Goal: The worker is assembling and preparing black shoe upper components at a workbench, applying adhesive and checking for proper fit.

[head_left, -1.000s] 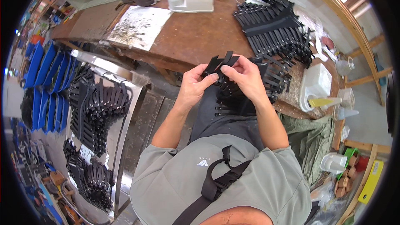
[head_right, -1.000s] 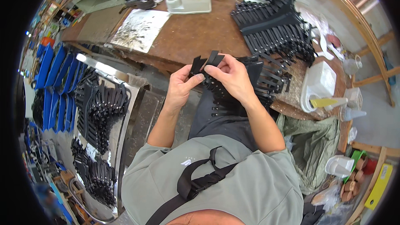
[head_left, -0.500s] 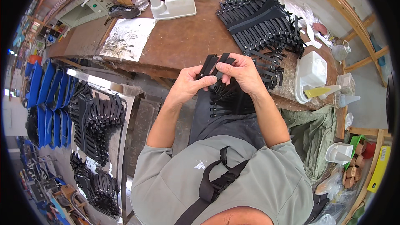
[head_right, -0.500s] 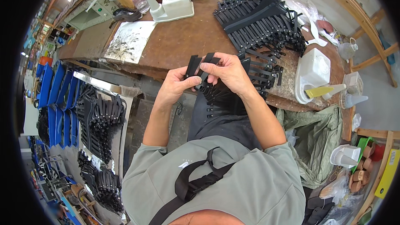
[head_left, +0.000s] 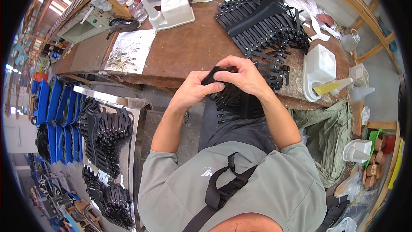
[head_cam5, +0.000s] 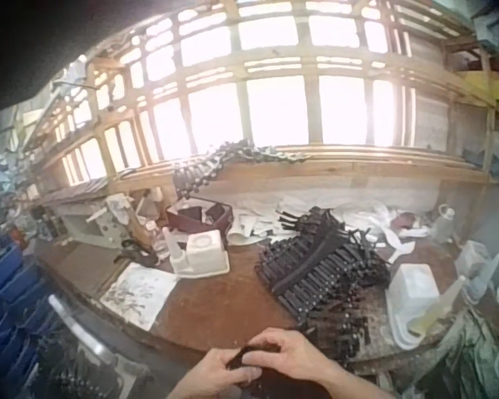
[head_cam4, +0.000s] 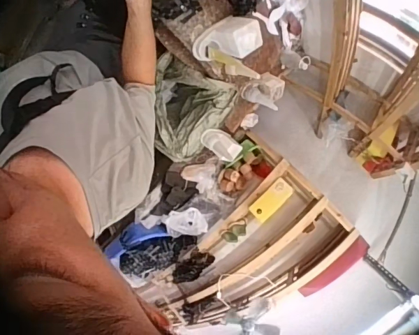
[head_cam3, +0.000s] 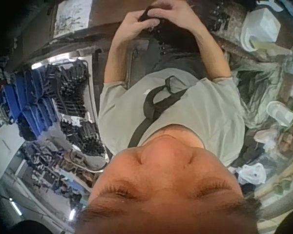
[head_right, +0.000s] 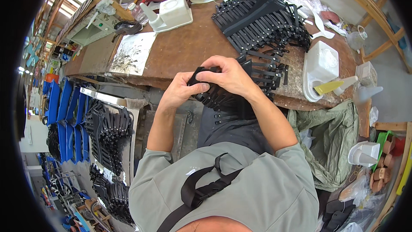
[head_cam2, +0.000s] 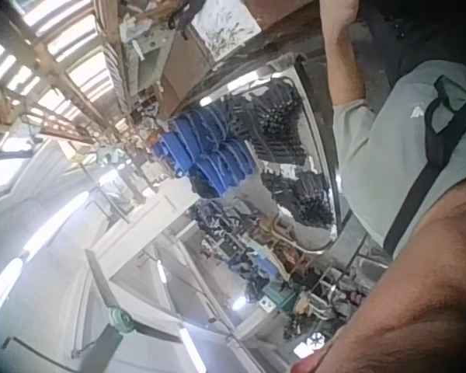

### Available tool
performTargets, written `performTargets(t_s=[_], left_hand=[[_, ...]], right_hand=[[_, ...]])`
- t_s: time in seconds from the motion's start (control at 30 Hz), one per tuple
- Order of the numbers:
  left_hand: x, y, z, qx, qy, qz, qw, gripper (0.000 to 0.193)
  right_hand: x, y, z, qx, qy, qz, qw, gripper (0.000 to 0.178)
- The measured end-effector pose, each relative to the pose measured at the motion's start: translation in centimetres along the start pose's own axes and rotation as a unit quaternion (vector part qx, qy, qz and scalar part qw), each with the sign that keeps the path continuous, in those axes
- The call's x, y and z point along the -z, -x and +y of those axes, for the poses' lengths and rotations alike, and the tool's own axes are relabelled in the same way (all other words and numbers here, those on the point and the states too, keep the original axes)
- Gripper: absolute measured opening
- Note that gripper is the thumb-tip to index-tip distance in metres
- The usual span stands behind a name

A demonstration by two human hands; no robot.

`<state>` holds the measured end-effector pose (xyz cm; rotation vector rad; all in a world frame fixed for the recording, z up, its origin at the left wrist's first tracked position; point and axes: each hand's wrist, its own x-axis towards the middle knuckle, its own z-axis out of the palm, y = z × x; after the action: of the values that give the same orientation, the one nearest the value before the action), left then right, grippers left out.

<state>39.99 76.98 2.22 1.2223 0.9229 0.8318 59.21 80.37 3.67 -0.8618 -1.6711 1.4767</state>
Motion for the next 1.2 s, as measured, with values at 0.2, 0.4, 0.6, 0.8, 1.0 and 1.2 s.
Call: performTargets(t_s=[0.2,0.4,0.6,0.8,1.0,1.2], left_hand=[[-1.8,-2.0,2.0,0.023,0.011,-0.104,0.994,0.017],[-3.6,-4.3,2.3,0.063,-0.134,-0.14,0.979,0.018],[-5.2,-6.7,-0.3,0.139,-0.026,-0.159,0.977,0.014],[-5.3,-6.6,1.2,0.141,-0.003,-0.124,0.982,0.012],[-7.0,-8.1,1.2,0.159,-0.027,-0.134,0.978,0.012],[-6.7,-7.9,0.9,0.139,-0.007,-0.11,0.984,0.015]], right_hand=[[1.5,1.3,0.6,0.054,0.054,0.005,0.997,0.016],[3.7,3.3,1.7,0.095,0.066,0.066,0.991,0.013],[7.6,9.0,1.0,0.049,0.14,0.27,0.951,0.024],[21.1,19.6,3.4,-0.032,0.321,0.673,0.665,0.05],[23.2,19.9,5.1,-0.079,0.275,0.494,0.821,0.03],[21.4,22.3,2.3,0.013,0.122,0.499,0.858,0.021]])
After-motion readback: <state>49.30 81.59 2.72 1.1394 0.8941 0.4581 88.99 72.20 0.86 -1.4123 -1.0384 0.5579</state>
